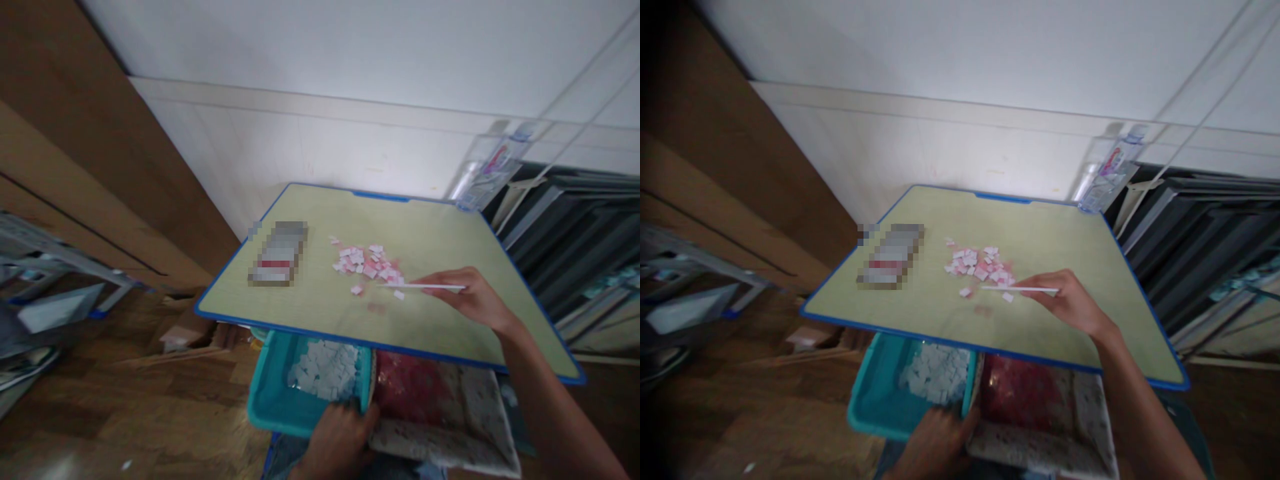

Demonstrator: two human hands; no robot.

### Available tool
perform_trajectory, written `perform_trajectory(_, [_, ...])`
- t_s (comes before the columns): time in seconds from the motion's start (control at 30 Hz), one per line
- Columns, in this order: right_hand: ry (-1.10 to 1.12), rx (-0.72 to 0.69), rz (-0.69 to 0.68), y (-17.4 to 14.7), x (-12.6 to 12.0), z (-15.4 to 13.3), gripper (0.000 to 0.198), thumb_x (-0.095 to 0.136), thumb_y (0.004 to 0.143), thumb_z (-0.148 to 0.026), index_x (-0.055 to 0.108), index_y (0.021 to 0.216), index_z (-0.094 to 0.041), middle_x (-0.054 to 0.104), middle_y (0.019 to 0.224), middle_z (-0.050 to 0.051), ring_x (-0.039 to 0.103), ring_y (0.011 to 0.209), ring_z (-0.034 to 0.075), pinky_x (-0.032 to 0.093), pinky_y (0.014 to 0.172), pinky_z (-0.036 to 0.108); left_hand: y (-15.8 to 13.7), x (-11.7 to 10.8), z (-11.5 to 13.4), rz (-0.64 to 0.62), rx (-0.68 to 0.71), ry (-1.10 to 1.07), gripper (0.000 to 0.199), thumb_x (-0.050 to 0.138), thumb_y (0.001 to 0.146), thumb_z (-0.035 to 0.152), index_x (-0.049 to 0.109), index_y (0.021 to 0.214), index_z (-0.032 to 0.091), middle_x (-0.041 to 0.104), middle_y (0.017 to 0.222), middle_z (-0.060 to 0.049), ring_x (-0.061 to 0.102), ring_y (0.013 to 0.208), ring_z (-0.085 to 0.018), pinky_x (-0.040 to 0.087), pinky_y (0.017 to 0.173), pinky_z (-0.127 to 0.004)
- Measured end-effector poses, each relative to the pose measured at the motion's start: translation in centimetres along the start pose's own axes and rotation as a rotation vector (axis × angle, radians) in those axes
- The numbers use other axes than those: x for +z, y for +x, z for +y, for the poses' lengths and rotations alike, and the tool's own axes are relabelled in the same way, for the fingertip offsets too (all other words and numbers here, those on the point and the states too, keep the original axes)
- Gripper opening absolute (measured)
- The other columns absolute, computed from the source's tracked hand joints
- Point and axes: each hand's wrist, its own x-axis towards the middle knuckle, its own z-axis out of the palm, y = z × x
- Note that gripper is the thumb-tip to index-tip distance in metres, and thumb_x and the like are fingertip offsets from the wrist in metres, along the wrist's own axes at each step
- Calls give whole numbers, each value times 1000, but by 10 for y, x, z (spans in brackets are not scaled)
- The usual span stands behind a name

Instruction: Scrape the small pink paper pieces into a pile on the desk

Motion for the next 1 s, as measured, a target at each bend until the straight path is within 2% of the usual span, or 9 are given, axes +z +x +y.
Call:
perform_trajectory(0.13, [50,-4,62,12,9,1,23,52,78,-25,66,95,-18,67,94,6,63,82,18,49,70,26,0,0,0,4,2,10,31,49,78,35,45,103,19,56,83,-9,54,74,-25,42,62,-34])
perform_trajectory(0.27, [85,-22,9,22,19,5,24,50,79,-25,64,98,-20,66,97,5,62,86,19,48,75,28,0,-2,0,-24,10,6,31,50,77,34,45,103,19,56,83,-9,54,74,-25,42,63,-35])
perform_trajectory(0.37, [72,-13,-83,15,11,2,26,49,80,-25,63,100,-20,66,98,6,61,88,19,47,77,28,0,-3,0,-32,7,5,33,52,76,33,44,105,18,56,85,-10,54,75,-26,42,63,-36])
perform_trajectory(0.5, [71,24,-205,-2,-11,-6,25,51,79,-27,65,98,-19,68,92,5,63,83,19,49,70,25,0,-4,0,-41,14,-12,32,52,76,33,45,103,19,57,86,-10,54,75,-26,42,62,-36])
perform_trajectory(0.6, [67,7,-147,-2,-12,-8,25,51,79,-25,64,99,-20,67,95,6,62,86,19,48,72,25,-1,-4,0,-29,7,-11,30,51,77,32,45,104,19,57,85,-10,54,74,-26,42,62,-36])
perform_trajectory(0.7, [81,-28,-87,9,0,-4,25,50,79,-23,63,100,-20,66,99,6,61,90,19,47,76,27,-1,-3,0,-25,17,1,30,49,78,31,44,105,19,56,85,-10,54,73,-26,42,61,-37])
perform_trajectory(0.83, [109,-53,-151,17,7,1,25,48,80,-25,63,100,-20,66,97,7,61,89,19,47,78,29,-1,-1,0,-10,10,2,30,47,79,35,46,103,19,56,83,-10,54,73,-27,42,61,-37])
perform_trajectory(0.93, [133,-42,-230,9,-2,-1,25,50,79,-26,64,99,-18,67,95,8,62,87,19,48,75,27,0,-1,0,-10,7,4,29,50,77,33,46,101,19,56,83,-10,54,72,-26,42,61,-36])
perform_trajectory(1.0, [132,-34,-218,5,-7,-3,25,50,79,-26,64,99,-18,67,95,8,62,87,19,48,74,27,0,-2,0,-8,9,6,31,52,75,32,46,102,19,56,84,-10,54,73,-26,42,61,-36])
